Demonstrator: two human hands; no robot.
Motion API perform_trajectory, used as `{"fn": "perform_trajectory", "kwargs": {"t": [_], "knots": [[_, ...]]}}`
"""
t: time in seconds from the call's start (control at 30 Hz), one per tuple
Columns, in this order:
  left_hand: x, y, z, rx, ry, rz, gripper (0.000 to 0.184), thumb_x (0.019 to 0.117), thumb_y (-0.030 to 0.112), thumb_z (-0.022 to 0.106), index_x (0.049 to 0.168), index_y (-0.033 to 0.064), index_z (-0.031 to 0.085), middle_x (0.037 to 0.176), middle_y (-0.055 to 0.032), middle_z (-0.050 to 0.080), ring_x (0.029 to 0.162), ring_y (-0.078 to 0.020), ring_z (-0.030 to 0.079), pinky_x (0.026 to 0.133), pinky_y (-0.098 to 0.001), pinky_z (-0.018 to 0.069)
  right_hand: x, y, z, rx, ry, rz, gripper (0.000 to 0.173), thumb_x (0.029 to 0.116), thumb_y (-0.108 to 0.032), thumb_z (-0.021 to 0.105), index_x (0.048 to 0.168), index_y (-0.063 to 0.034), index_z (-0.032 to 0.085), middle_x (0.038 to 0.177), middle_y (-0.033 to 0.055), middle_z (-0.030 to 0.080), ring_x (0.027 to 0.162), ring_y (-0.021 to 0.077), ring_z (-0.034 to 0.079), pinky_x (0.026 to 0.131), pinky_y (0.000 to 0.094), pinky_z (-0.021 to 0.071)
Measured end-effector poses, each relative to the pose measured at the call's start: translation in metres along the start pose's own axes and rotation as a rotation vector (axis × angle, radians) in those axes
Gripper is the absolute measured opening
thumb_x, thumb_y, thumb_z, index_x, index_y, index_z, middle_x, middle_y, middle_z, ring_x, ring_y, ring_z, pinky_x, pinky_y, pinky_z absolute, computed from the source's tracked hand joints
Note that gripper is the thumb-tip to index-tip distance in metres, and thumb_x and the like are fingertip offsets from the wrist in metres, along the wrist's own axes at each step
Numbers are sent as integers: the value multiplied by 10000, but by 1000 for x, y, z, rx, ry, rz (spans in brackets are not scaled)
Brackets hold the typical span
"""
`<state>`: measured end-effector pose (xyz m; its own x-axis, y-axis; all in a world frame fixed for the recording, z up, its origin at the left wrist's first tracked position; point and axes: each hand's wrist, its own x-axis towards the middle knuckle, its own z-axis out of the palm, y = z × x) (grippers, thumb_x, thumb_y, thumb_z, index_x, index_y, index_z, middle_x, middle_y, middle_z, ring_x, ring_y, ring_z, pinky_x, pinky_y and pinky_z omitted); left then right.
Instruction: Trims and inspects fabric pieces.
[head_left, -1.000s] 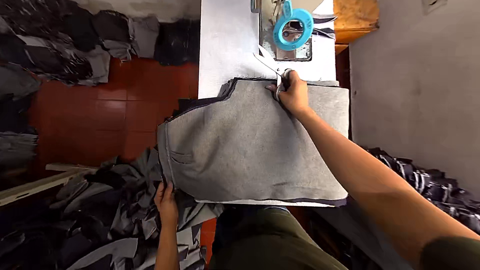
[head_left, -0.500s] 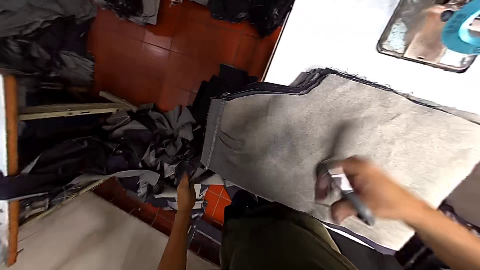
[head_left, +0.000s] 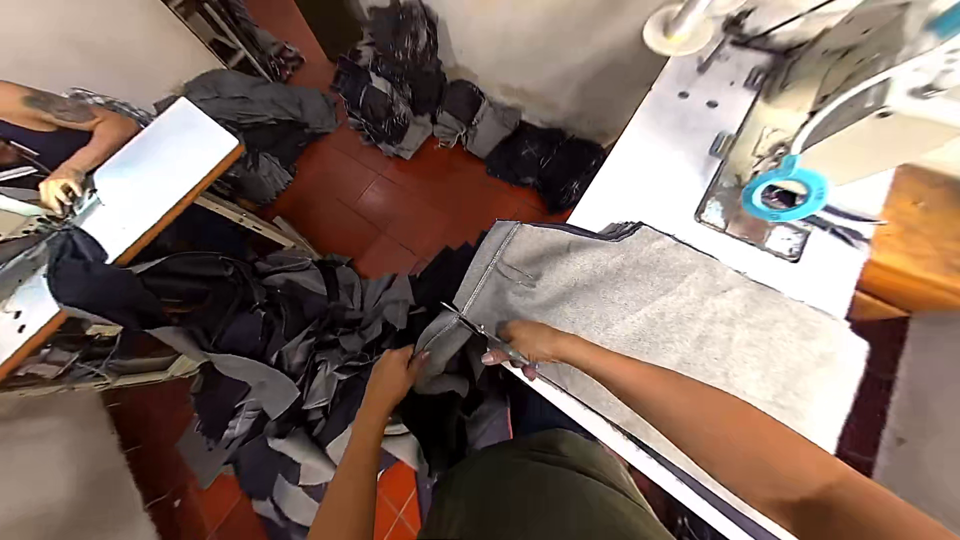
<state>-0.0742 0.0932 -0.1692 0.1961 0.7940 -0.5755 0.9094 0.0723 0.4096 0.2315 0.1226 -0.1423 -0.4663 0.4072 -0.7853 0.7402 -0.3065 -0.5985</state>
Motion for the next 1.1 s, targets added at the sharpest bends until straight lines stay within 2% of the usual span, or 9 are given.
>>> {"fn": "perform_trajectory", "kwargs": {"t": [0.13, 0.27, 0.43, 0.53, 0.6, 0.7, 0.8, 1.03, 1.1], "knots": [[-21, -7, -1, -128, 80, 184, 464, 1074, 375, 484, 1049, -38, 695, 937, -211, 696, 940, -341, 681, 914, -537, 515, -35, 7, 20, -63, 451, -244, 481, 887, -458, 784, 1031, -10, 682, 835, 96, 684, 743, 194, 663, 761, 435, 563], [-91, 18, -10, -228, 14, 464, 428, 1042, 389, 548, 1004, -2, 719, 882, -136, 711, 878, -232, 692, 872, -478, 543, -45, 0, 80, 55, 670, -550, 848, 680, -331, 939, 1381, -51, 553, 1276, 114, 656, 1164, 217, 622, 1022, 442, 515], [-123, -36, 23, -629, 418, 677, 317, 993, 325, 587, 1069, 49, 726, 821, 5, 693, 716, -67, 644, 692, -298, 569, -100, -80, 178, 572, 856, -624, 275, 723, 28, 742, 976, -49, 667, 761, 28, 674, 634, 93, 623, 575, 291, 537], [-123, -99, 89, -641, 125, 423, 392, 1054, 248, 445, 1278, -1, 649, 1205, -163, 685, 1105, -264, 669, 980, -453, 547, -173, -105, 198, 563, 991, -666, 253, 696, -3, 741, 932, -81, 697, 739, 7, 686, 617, 75, 631, 545, 265, 533], [-130, -109, 145, -566, -72, 409, 428, 1015, 135, 504, 1420, 16, 569, 1459, -178, 556, 1371, -291, 519, 1162, -479, 417, -216, -108, 202, 531, 1047, -760, 262, 663, -13, 721, 898, -128, 711, 729, -49, 700, 615, 20, 638, 549, 211, 543], [-152, -86, 208, -532, -60, 492, 647, 922, 145, 599, 1534, 20, 430, 1581, -182, 426, 1487, -285, 379, 1240, -470, 304, -270, -109, 211, 534, 1119, -873, 294, 669, -15, 737, 905, -188, 712, 759, -99, 714, 649, -25, 647, 592, 170, 566], [-161, -47, 247, -580, 49, 566, 766, 908, 339, 718, 1527, -3, 424, 1577, -200, 422, 1485, -280, 383, 1239, -435, 318, -311, -104, 226, 518, 1177, -953, 305, 667, -47, 785, 934, -180, 718, 777, -82, 725, 668, -16, 665, 614, 165, 581], [-214, 11, 264, -441, -28, 579, 314, 1034, 156, 512, 1268, -25, 619, 1159, -187, 703, 1116, -270, 678, 1027, -472, 519, -383, -24, 278, 465, 1304, -1021, 360, 671, -125, 846, 997, -205, 714, 803, -115, 731, 694, -30, 671, 636, 149, 580], [-234, -4, 242, -471, 147, 583, 287, 1036, 157, 544, 1199, -42, 671, 1095, -181, 725, 1043, -255, 704, 983, -463, 552, -407, 32, 284, 234, 1459, -917, 352, 719, -153, 818, 1043, -196, 688, 843, -152, 727, 734, -64, 667, 676, 129, 575]]}}
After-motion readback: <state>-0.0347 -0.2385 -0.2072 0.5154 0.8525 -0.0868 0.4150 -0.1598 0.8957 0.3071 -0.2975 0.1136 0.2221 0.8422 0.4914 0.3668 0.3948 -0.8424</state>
